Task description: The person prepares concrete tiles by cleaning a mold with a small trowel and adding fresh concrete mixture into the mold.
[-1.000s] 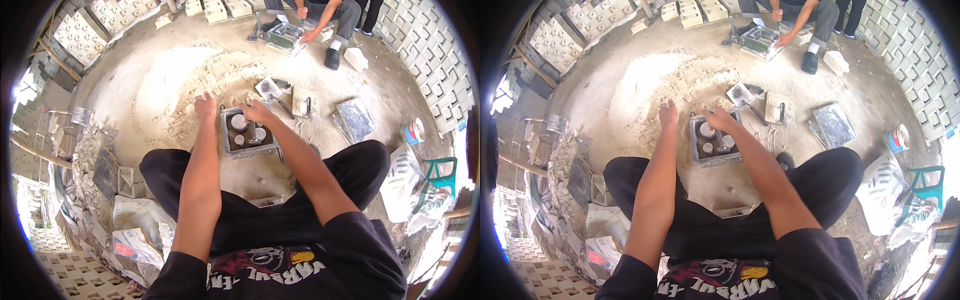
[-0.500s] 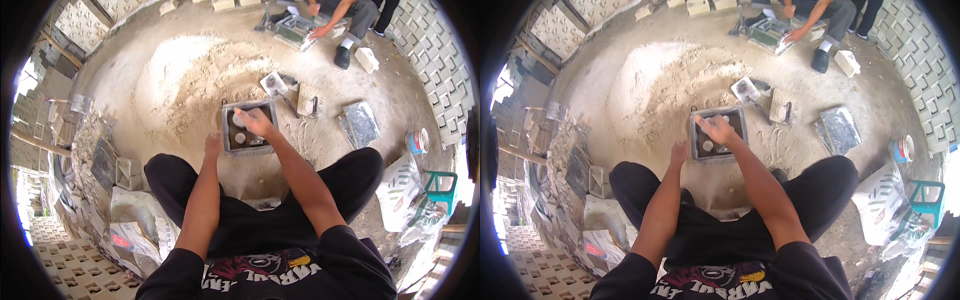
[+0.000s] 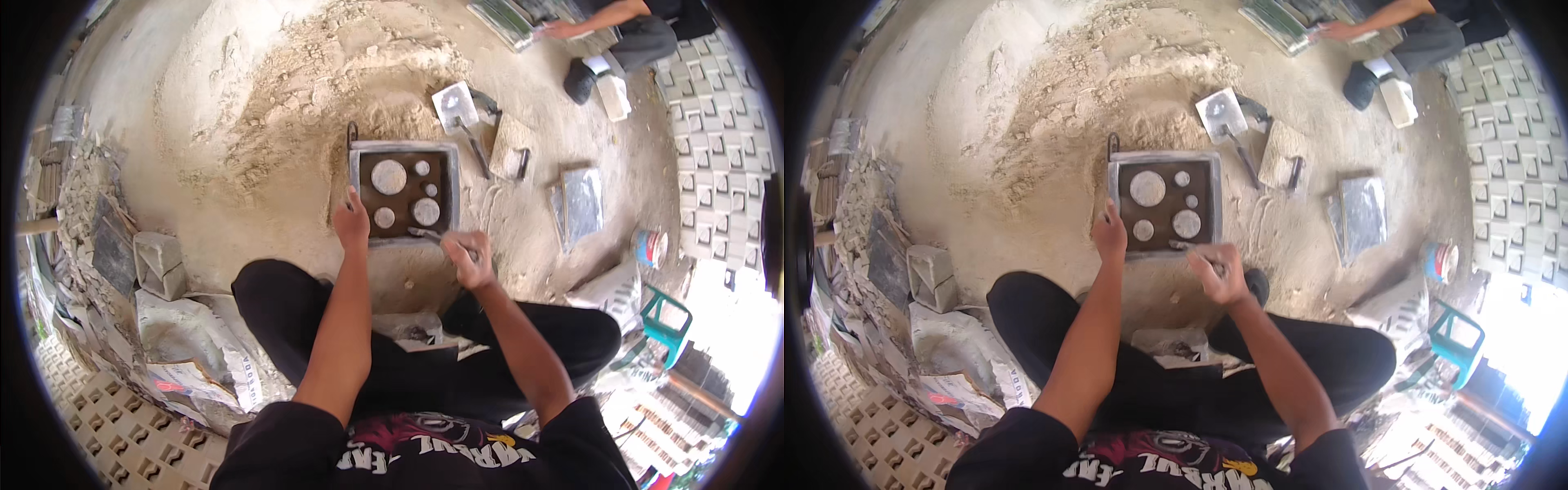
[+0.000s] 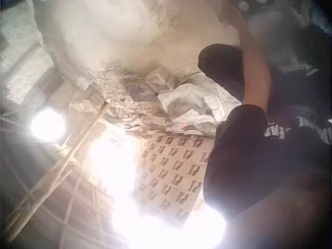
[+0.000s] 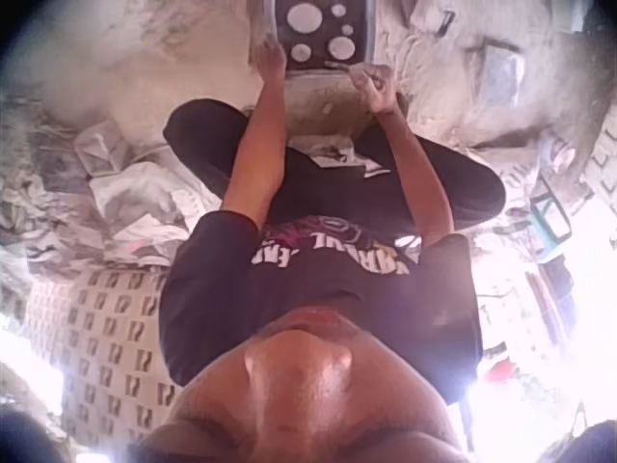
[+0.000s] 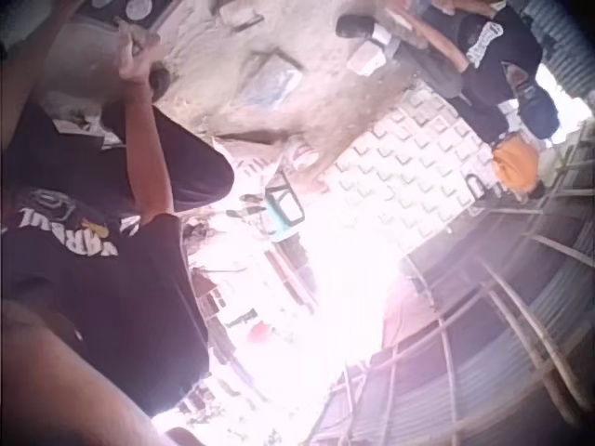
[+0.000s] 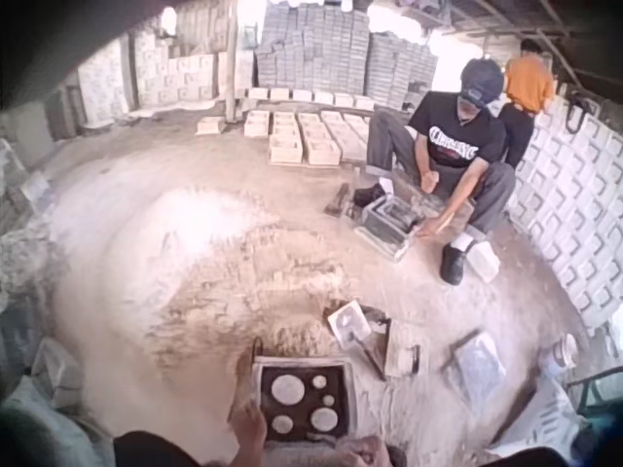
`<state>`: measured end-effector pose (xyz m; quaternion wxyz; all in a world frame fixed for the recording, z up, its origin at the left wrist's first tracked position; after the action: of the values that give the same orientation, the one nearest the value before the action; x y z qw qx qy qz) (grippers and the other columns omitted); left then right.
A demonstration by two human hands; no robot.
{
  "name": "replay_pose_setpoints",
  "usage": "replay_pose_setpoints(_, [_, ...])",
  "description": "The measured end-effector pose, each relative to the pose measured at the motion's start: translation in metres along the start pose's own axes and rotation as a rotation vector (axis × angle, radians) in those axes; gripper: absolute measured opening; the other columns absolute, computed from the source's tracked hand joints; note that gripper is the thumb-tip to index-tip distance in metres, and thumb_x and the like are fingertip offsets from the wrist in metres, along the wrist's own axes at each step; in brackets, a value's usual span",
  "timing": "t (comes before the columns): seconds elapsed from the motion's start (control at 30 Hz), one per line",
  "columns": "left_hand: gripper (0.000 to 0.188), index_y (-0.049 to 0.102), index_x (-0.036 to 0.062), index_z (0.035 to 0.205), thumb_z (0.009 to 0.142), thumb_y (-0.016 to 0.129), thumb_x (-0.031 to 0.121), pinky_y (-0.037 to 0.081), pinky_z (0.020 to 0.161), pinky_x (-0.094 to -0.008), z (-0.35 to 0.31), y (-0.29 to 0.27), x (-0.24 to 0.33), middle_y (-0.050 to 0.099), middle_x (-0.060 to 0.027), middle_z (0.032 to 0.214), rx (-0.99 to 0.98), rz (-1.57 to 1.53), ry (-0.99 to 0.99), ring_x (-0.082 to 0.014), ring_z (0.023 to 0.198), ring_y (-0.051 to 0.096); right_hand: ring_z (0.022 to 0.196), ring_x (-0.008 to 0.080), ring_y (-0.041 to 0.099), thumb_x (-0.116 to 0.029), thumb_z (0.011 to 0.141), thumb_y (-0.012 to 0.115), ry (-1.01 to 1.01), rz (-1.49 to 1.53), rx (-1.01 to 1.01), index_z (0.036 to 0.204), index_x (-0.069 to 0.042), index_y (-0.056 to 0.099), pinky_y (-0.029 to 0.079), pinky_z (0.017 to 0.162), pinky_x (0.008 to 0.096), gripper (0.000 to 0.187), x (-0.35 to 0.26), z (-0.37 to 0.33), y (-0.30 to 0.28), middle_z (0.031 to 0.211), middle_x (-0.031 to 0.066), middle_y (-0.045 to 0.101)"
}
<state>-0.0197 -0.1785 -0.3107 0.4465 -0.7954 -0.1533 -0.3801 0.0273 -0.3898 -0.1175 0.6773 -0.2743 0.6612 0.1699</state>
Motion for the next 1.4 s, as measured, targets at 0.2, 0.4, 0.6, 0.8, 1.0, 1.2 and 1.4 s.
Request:
replay_pose_setpoints(0.2, [0.073,0.068,-0.0081,0.095,0.095,0.033,0.056,0.046,0.083,-0.0507,0.006,-0.011,0.005,0.065,-0.0297,0.094,-0.071,-0.001,-0.3,-0.0444,0.092,0.062,0.045,0.0091,0.03,-0.032,0.094,0.054,-0.12,0.111,0.047,0.055,-0.005,0.035,0.021,0.043,0.0296,0.052,-0.02,0.011,-0.001,0.05,-0.0014,0.037])
replay_pose_setpoints(0.4, [0.069,0.067,-0.0094,0.095,0.095,0.033,0.051,0.046,0.088,-0.0502,0.006,-0.008,0.006,0.064,-0.0311,0.097,0.013,0.121,-0.306,-0.0472,0.096,0.06,0.042,0.0108,0.029,-0.028,0.092,0.055,-0.188,-0.042,-0.053,0.053,-0.006,0.033,0.02,0.042,0.0317,0.05,-0.03,0.016,-0.002,0.047,0.0007,0.034])
replay_pose_setpoints(0.6, [0.068,0.066,-0.0127,0.095,0.095,0.034,0.047,0.044,0.091,-0.0509,0.009,-0.005,-0.002,0.063,-0.0341,0.099,-0.047,0.084,-0.323,-0.0476,0.098,0.059,0.043,0.0105,0.027,-0.019,0.089,0.056,-0.057,0.134,0.141,0.053,-0.005,0.031,0.017,0.043,0.0327,0.046,0.0,0.011,-0.006,0.048,0.0017,0.03])
replay_pose_setpoints(0.8, [0.067,0.065,-0.0138,0.095,0.096,0.03,0.044,0.043,0.094,-0.0513,0.008,-0.004,0.003,0.062,-0.0348,0.101,-0.038,0.1,-0.311,-0.0488,0.101,0.058,0.044,0.0091,0.028,-0.014,0.089,0.053,0.008,-0.001,0.155,0.053,-0.005,0.033,0.019,0.043,0.0314,0.042,-0.002,0.014,0.001,0.048,0.0011,0.033])
replay_pose_setpoints(1.0, [0.066,0.064,-0.0133,0.09,0.096,0.031,0.043,0.043,0.089,-0.0514,0.017,0.002,-0.016,0.062,-0.0348,0.096,-0.107,-0.006,-0.22,-0.0497,0.096,0.059,0.042,0.013,0.03,-0.013,0.089,0.057,-0.137,-0.109,-0.035,0.052,-0.003,0.035,0.021,0.043,0.0325,0.044,-0.015,0.016,0.024,0.048,0.0029,0.034])
replay_pose_setpoints(1.2, [0.06,0.06,-0.0134,0.097,0.092,0.033,0.04,0.04,0.091,-0.0507,0.009,-0.014,0.005,0.059,-0.0351,0.106,-0.177,0.01,-0.223,-0.0487,0.105,0.055,0.042,0.0137,0.03,-0.01,0.088,0.054,-0.109,0.025,0.042,0.054,-0.002,0.034,0.021,0.043,0.0325,0.04,-0.009,0.007,0.031,0.048,0.0027,0.034])
replay_pose_setpoints(1.4, [0.057,0.061,-0.0151,0.079,0.093,0.034,0.033,0.042,0.084,-0.0535,0.006,-0.01,-0.006,0.06,-0.0375,0.088,-0.02,-0.024,-0.274,-0.0521,0.089,0.058,0.041,0.0184,0.03,-0.008,0.085,0.055,-0.207,0.065,0.043,0.053,-0.003,0.036,0.022,0.042,0.0343,0.037,-0.027,0.002,0.061,0.048,0.0056,0.034])
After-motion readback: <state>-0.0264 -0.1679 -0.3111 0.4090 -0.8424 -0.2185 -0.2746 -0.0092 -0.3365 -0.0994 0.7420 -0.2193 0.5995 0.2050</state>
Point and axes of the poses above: each hand's wrist, its own z-axis towards the middle knuckle, its own y-axis out of the palm, x = y × z, the point moved 3 cm from there along z, towards the middle knuckle
